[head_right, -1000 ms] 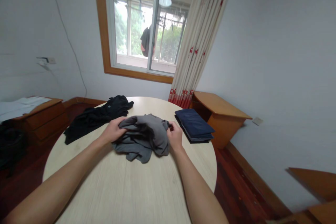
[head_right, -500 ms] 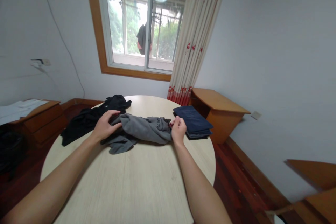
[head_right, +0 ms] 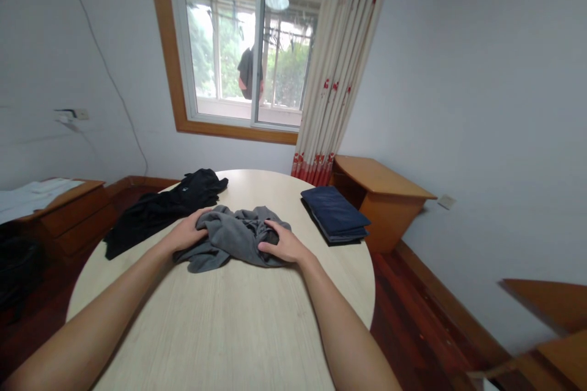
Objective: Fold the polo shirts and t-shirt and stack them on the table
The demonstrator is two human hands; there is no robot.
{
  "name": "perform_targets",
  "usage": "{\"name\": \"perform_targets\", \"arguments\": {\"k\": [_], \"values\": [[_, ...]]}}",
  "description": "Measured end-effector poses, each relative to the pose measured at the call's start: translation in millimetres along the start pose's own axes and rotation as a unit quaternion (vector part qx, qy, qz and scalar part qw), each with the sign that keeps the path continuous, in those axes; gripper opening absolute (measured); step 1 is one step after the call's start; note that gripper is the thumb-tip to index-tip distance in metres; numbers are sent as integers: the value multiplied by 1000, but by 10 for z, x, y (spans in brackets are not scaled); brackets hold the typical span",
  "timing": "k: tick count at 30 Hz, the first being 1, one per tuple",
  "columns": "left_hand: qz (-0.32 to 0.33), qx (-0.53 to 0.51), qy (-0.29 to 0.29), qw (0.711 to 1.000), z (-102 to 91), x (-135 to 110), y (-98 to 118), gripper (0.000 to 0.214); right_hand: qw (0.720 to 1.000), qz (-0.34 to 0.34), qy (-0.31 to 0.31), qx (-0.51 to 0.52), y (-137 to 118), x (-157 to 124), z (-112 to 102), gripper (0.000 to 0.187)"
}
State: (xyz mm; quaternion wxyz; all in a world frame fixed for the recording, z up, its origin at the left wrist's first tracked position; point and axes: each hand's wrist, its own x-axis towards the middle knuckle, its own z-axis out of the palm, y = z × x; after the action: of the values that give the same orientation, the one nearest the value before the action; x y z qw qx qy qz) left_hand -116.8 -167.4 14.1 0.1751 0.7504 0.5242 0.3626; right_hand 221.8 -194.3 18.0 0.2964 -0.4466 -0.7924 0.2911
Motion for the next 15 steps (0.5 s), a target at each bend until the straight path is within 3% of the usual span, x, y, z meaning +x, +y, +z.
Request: {"name": "perform_targets", "arguments": {"k": [4, 8, 12, 15], "values": [[27, -27, -31, 999, -36, -2, -9, 73, 1000, 7, -30, -3, -20, -22, -66, 94], [85, -39, -147, 985, -231, -24, -87, 100, 1000, 18, -24, -11, -12, -17, -57, 88], [77, -62, -266, 959, -478, -75, -144, 98, 1000, 11, -13, -12, -4, -23, -39, 82], [64, -98, -310, 944, -547, -103, -115, 95, 1000, 11, -13, -12, -10, -27, -43, 81]]}}
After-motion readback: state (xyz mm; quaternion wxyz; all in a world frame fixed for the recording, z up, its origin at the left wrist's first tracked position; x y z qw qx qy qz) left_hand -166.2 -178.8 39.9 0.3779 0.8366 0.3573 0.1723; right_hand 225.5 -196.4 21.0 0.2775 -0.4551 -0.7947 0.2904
